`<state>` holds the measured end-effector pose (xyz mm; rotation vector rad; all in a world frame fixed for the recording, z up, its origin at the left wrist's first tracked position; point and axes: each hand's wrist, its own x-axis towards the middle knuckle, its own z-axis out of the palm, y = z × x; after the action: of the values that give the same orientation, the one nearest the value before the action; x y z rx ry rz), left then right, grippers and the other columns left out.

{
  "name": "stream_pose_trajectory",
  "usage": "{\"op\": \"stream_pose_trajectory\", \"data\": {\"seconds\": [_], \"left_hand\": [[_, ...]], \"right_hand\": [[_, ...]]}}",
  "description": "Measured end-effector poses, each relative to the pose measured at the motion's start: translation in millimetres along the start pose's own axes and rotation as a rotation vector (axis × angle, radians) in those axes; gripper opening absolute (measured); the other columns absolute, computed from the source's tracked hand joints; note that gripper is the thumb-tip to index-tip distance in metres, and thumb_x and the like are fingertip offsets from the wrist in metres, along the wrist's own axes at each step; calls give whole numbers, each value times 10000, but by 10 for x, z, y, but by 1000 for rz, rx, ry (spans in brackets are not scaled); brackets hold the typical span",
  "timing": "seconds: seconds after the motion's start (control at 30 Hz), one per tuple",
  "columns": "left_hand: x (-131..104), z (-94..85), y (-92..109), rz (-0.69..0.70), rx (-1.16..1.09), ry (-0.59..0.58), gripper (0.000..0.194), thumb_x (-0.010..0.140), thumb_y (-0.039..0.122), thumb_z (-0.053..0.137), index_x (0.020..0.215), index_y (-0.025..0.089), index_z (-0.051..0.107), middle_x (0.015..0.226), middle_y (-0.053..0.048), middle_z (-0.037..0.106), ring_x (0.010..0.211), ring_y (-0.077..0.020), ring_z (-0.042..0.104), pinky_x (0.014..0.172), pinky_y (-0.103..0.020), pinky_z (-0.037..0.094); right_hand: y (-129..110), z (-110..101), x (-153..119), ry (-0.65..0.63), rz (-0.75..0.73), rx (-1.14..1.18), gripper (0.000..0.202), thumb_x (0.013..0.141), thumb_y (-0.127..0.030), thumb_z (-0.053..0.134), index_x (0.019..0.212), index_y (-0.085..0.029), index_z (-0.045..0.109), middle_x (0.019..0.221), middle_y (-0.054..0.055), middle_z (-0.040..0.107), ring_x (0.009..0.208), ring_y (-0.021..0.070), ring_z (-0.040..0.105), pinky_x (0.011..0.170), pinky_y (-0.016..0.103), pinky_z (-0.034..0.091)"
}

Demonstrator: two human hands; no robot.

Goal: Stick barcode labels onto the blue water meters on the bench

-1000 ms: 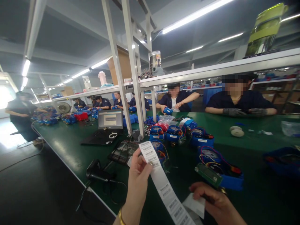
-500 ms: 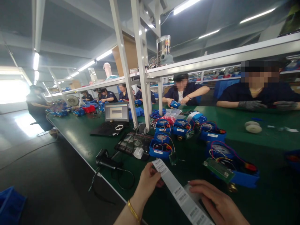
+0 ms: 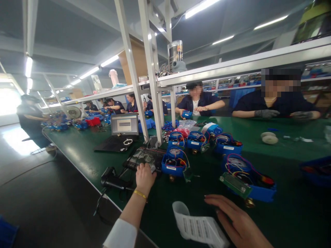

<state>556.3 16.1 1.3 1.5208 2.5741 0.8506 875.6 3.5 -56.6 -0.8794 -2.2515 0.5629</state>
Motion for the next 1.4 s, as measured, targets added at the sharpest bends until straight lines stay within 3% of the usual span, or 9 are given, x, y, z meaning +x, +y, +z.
{"op": "stream_pose_trajectory", "data": {"seconds": [0.1, 0.23, 0.33, 0.43, 0.57, 0.67, 0.8, 1.03, 1.4], "left_hand": [[4, -28, 4, 16, -7, -4, 158, 752, 69, 612, 898, 119, 579, 1052, -86, 550, 1081, -270, 484, 947, -473, 374], [-192, -272, 68, 105, -167, -68, 98, 797, 143, 544, 890, 152, 573, 940, -88, 577, 959, -265, 543, 843, -379, 398], [-406, -469, 166, 176, -376, -250, 143, 843, 307, 512, 903, 189, 565, 838, -43, 613, 787, -219, 591, 704, -312, 431], [-589, -551, 281, 215, -599, -465, 210, 845, 333, 504, 987, 186, 554, 928, -45, 643, 844, -205, 619, 724, -294, 469], [-757, -500, 474, 199, -958, -721, 215, 791, 287, 580, 965, 165, 547, 887, -39, 640, 800, -183, 609, 699, -274, 466], [-847, -429, 625, 203, -1161, -800, 251, 726, 295, 642, 903, 142, 553, 769, -10, 610, 670, -140, 560, 622, -243, 438], [-908, -347, 703, 124, -1270, -786, 322, 664, 324, 699, 878, 131, 554, 697, 8, 584, 593, -118, 521, 569, -233, 424], [-897, -242, 629, 29, -1314, -733, 327, 661, 310, 716, 886, 137, 557, 745, -18, 607, 647, -152, 574, 593, -262, 459], [-852, -318, 633, -128, -1422, -462, 348, 593, 245, 704, 889, 162, 540, 745, 22, 606, 665, -137, 582, 613, -248, 480]], "right_hand": [[-19, 0, 15, 29, 1, 33, 325, 953, -264, 353, 1179, -252, 587, 1229, 58, 539, 1119, 189, 534, 941, 294, 495], [-46, -3, 12, 60, 0, 89, 322, 950, -251, 365, 1184, -234, 586, 1215, 77, 546, 1098, 206, 547, 918, 303, 508], [-118, -62, 23, 108, 5, 135, 300, 941, -269, 418, 1195, -239, 575, 1198, 75, 557, 1074, 214, 559, 866, 301, 531], [-331, -203, 83, 199, 5, 190, 275, 924, -267, 458, 1164, -233, 587, 1161, 73, 580, 1041, 217, 572, 781, 279, 548], [-779, -380, 219, 188, -27, 243, 350, 866, -192, 500, 1207, -245, 558, 1197, 52, 565, 1076, 206, 551, 842, 288, 522], [-1002, -385, 299, 188, -99, 268, 422, 799, -130, 501, 1203, -245, 536, 1133, 32, 590, 1034, 185, 562, 876, 302, 493], [-992, -279, 288, 222, -105, 258, 360, 797, -115, 491, 1139, -217, 533, 917, 11, 610, 898, 164, 587, 806, 285, 485], [-856, -188, 153, 221, 18, 193, 275, 834, -162, 480, 1095, -192, 559, 838, 18, 596, 797, 165, 589, 703, 269, 476], [-839, -213, 122, 163, 137, 492, 250, 869, -253, 533, 1103, -169, 564, 846, 44, 634, 850, 202, 612, 758, 308, 497]]}}
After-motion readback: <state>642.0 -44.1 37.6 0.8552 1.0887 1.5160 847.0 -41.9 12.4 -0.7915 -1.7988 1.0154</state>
